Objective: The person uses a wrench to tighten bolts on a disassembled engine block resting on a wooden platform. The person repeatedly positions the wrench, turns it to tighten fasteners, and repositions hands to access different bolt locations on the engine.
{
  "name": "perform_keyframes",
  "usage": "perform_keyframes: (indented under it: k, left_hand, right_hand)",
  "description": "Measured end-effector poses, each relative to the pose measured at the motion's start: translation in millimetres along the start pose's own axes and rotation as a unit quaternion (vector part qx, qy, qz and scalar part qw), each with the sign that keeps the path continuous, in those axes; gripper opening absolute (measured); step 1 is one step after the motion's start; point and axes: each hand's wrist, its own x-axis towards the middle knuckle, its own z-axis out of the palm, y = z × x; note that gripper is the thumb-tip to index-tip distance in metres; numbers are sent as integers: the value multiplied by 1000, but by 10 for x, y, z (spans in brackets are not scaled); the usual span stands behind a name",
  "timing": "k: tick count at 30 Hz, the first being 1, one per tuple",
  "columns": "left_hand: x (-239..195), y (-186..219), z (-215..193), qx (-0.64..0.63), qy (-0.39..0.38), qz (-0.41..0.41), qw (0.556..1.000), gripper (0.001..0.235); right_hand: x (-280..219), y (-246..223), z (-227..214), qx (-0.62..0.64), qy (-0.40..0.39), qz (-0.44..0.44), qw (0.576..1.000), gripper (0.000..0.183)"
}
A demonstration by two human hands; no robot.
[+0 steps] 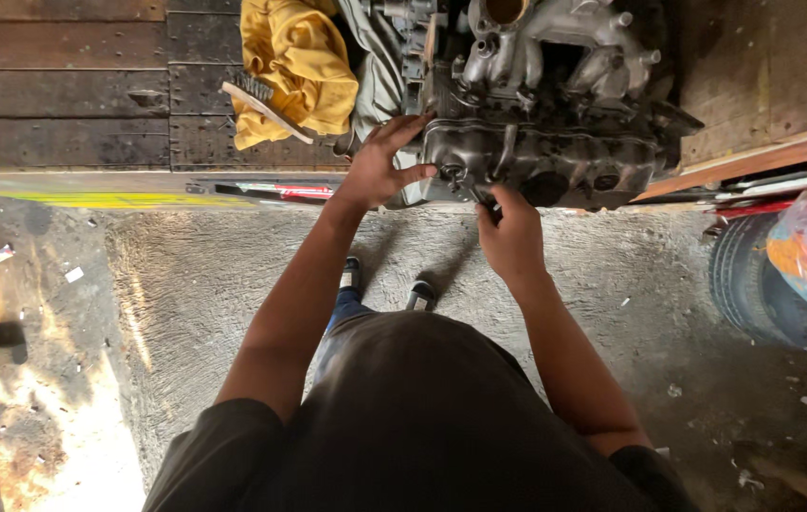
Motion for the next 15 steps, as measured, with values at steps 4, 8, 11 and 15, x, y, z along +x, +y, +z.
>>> perform_keyframes:
  k: [4, 8, 11, 15]
  left_hand:
    - [-2, -27, 2, -7, -4, -3, 1000, 84]
    - [17, -75, 61, 29, -14, -16, 999, 88]
    - [39, -99, 108, 48, -17, -32, 998, 88]
    - [32, -84, 75, 39, -20, -26, 999, 88]
  right_hand:
    - [12, 54, 11, 8, 33, -104, 994, 30]
    - [8, -33, 15, 154, -61, 88, 982, 32]
    - [3, -68, 35, 183, -52, 106, 976, 30]
    - [-41, -122, 102, 226, -21, 129, 965, 29]
